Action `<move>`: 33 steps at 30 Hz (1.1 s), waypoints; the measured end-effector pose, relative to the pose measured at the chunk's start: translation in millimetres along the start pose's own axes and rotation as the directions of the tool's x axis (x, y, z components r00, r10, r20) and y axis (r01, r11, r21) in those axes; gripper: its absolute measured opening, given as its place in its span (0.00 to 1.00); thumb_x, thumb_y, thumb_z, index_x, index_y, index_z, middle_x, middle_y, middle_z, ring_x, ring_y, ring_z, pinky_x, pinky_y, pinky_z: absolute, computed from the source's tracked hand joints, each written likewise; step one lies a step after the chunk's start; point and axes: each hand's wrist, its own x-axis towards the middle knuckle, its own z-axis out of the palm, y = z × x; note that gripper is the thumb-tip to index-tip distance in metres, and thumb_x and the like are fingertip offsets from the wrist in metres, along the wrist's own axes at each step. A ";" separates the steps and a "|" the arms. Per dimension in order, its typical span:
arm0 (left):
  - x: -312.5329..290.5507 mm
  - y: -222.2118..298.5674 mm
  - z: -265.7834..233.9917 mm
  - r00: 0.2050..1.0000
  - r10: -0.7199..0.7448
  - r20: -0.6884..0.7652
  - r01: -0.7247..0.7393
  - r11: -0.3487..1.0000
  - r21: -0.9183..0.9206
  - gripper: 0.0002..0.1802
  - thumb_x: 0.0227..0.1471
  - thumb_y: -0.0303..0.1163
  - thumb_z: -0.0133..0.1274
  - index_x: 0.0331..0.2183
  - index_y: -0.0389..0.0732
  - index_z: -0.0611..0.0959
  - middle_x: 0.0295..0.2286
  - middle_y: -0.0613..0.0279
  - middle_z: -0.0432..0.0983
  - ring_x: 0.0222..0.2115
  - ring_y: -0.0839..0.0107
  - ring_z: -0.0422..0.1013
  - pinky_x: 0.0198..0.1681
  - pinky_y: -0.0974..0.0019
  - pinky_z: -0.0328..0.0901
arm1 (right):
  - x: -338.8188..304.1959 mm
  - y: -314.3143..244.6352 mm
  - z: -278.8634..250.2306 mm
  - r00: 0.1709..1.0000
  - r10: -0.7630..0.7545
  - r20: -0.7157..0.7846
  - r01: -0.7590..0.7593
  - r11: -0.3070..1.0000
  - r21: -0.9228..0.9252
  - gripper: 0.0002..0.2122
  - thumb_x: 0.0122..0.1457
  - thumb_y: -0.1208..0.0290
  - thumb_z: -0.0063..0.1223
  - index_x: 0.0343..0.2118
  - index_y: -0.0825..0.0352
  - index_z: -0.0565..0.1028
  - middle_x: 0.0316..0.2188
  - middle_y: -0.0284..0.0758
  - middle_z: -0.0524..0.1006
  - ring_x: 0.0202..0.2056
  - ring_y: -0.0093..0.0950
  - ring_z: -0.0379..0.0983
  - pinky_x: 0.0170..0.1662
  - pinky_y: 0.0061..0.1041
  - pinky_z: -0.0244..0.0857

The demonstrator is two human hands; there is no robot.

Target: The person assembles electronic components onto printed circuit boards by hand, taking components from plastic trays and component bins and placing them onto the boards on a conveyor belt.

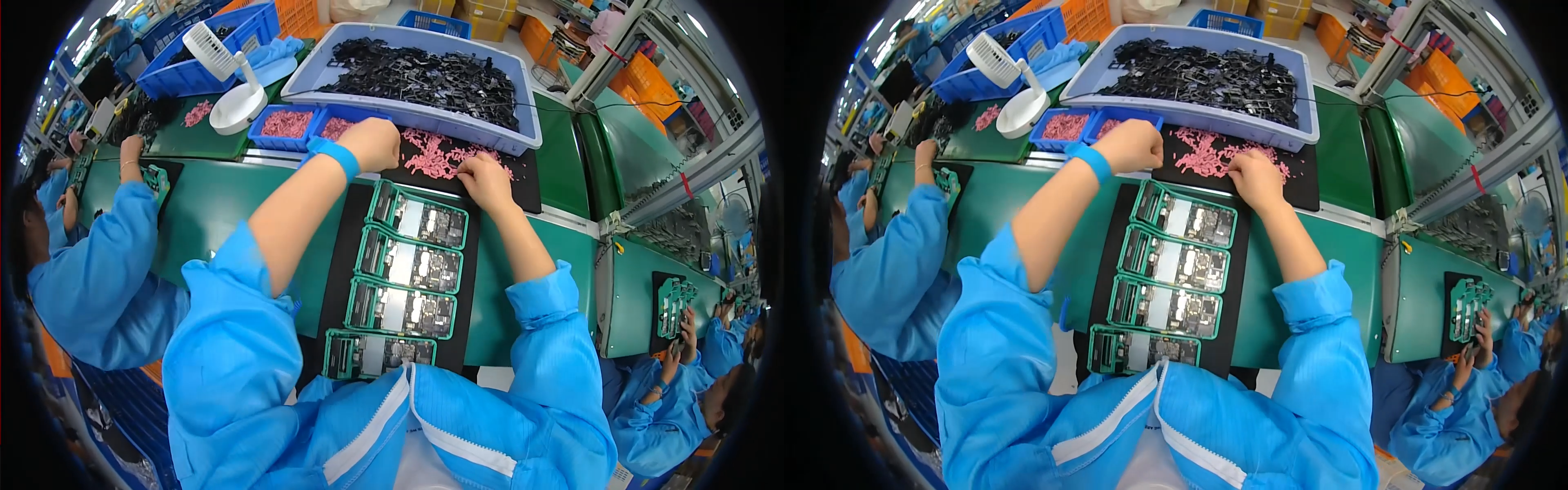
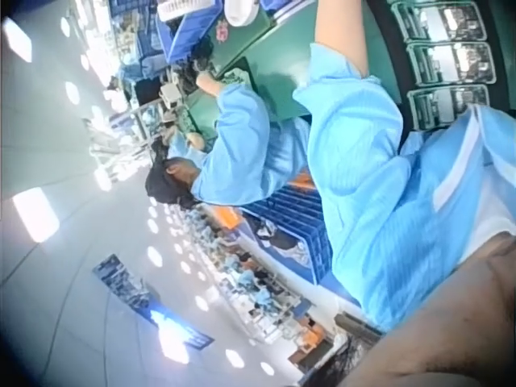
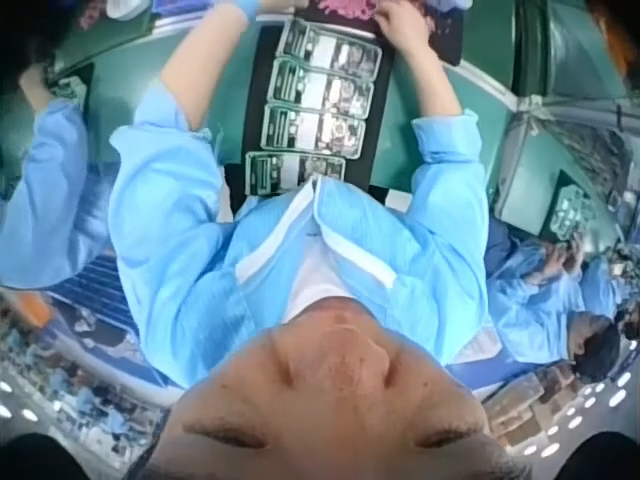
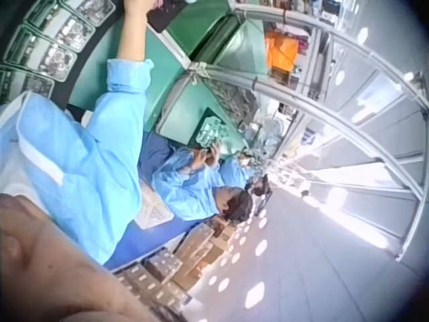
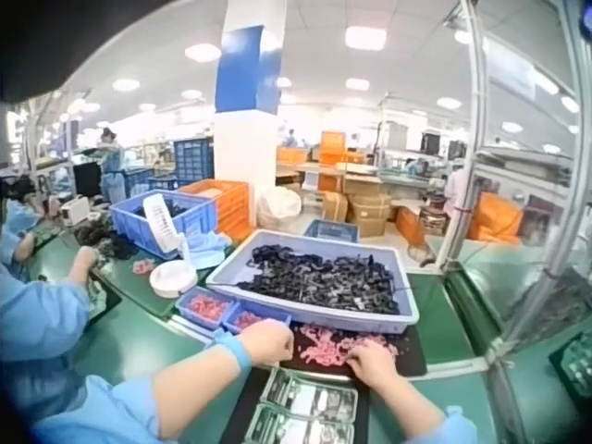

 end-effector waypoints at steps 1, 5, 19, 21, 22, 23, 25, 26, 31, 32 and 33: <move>10.9 -3.6 7.1 1.000 0.000 0.024 0.002 0.998 -0.065 0.09 0.35 0.35 0.60 0.21 0.40 0.84 0.21 0.52 0.78 0.25 0.58 0.76 0.32 0.60 0.70 | 5.4 6.0 4.4 0.999 -0.039 0.022 0.039 0.999 -0.012 0.03 0.48 0.72 0.56 0.26 0.62 0.78 0.28 0.37 0.75 0.36 0.37 0.73 0.37 0.35 0.68; 42.7 -7.7 45.1 0.998 -0.051 0.024 0.053 0.994 -0.094 0.10 0.33 0.35 0.63 0.23 0.40 0.85 0.22 0.51 0.78 0.26 0.56 0.76 0.34 0.59 0.70 | 13.1 9.0 9.9 0.991 -0.133 0.032 0.134 0.990 -0.050 0.02 0.49 0.74 0.53 0.25 0.66 0.76 0.29 0.38 0.74 0.35 0.39 0.72 0.38 0.36 0.67; 60.2 13.9 75.4 0.972 -0.225 -0.067 0.226 0.974 -0.005 0.10 0.38 0.30 0.55 0.24 0.34 0.83 0.26 0.42 0.77 0.32 0.47 0.74 0.40 0.53 0.69 | -78.7 -31.6 -49.8 0.997 0.040 0.068 -0.046 0.995 0.086 0.03 0.53 0.77 0.51 0.28 0.69 0.69 0.27 0.43 0.72 0.33 0.44 0.70 0.37 0.40 0.65; 50.5 24.6 66.5 0.991 -0.124 -0.050 0.124 0.992 0.004 0.09 0.39 0.31 0.55 0.25 0.36 0.83 0.24 0.45 0.77 0.30 0.49 0.74 0.37 0.54 0.69 | -105.9 -37.6 -51.2 0.995 0.059 0.083 -0.068 0.992 0.107 0.04 0.53 0.76 0.52 0.28 0.69 0.69 0.27 0.44 0.73 0.33 0.44 0.70 0.37 0.39 0.65; 44.5 29.6 62.0 0.999 -0.035 -0.024 0.034 0.999 -0.038 0.08 0.39 0.32 0.56 0.24 0.37 0.83 0.24 0.46 0.77 0.29 0.50 0.74 0.36 0.55 0.69 | -117.1 -41.1 -53.9 0.987 0.103 0.124 -0.117 0.987 0.110 0.03 0.53 0.76 0.52 0.28 0.69 0.70 0.28 0.44 0.73 0.34 0.44 0.71 0.38 0.39 0.66; 38.9 40.3 55.1 0.998 0.061 -0.003 -0.061 0.995 -0.081 0.08 0.40 0.32 0.56 0.23 0.38 0.83 0.24 0.47 0.77 0.28 0.51 0.74 0.35 0.56 0.68 | -126.1 -43.1 -56.8 0.987 0.114 0.116 -0.127 0.986 0.108 0.03 0.53 0.76 0.52 0.28 0.69 0.70 0.28 0.44 0.73 0.34 0.44 0.71 0.38 0.39 0.66; 28.2 67.0 48.9 0.984 0.167 0.064 -0.157 0.977 -0.146 0.07 0.42 0.31 0.56 0.24 0.38 0.82 0.24 0.51 0.78 0.29 0.54 0.75 0.35 0.57 0.68 | -142.5 -43.7 -57.9 0.983 0.110 0.150 -0.125 0.988 0.094 0.03 0.53 0.76 0.51 0.29 0.69 0.70 0.28 0.44 0.73 0.34 0.44 0.71 0.39 0.38 0.66; 19.7 78.5 47.7 0.972 0.209 0.110 -0.188 0.966 -0.176 0.07 0.43 0.31 0.56 0.24 0.38 0.82 0.24 0.52 0.78 0.29 0.55 0.75 0.35 0.57 0.68 | -147.9 -44.9 -57.6 0.982 0.120 0.143 -0.134 0.986 0.098 0.03 0.53 0.76 0.51 0.29 0.69 0.70 0.28 0.44 0.73 0.34 0.44 0.71 0.39 0.38 0.66; -7.9 116.9 60.4 0.947 0.276 0.163 -0.254 0.956 -0.144 0.07 0.44 0.32 0.55 0.24 0.39 0.81 0.25 0.53 0.77 0.30 0.54 0.74 0.35 0.56 0.68 | -159.6 -44.3 -61.7 0.988 0.090 0.124 -0.099 0.993 0.070 0.03 0.53 0.76 0.51 0.28 0.69 0.71 0.28 0.44 0.74 0.35 0.44 0.71 0.39 0.38 0.66; -10.1 120.8 62.5 0.949 0.271 0.159 -0.256 0.961 -0.108 0.06 0.44 0.32 0.55 0.24 0.39 0.81 0.25 0.53 0.77 0.30 0.54 0.74 0.35 0.56 0.68 | -160.6 -43.8 -63.9 0.988 0.098 0.117 -0.107 0.992 0.073 0.03 0.53 0.76 0.51 0.28 0.69 0.71 0.28 0.44 0.74 0.35 0.44 0.71 0.39 0.38 0.66; -12.2 124.5 64.5 0.951 0.267 0.154 -0.258 0.963 -0.072 0.06 0.43 0.31 0.55 0.23 0.39 0.81 0.25 0.53 0.77 0.31 0.54 0.74 0.35 0.56 0.68 | -161.2 -43.6 -65.9 0.987 0.102 0.126 -0.113 0.990 0.080 0.03 0.53 0.76 0.50 0.28 0.69 0.71 0.28 0.44 0.74 0.35 0.44 0.71 0.40 0.38 0.66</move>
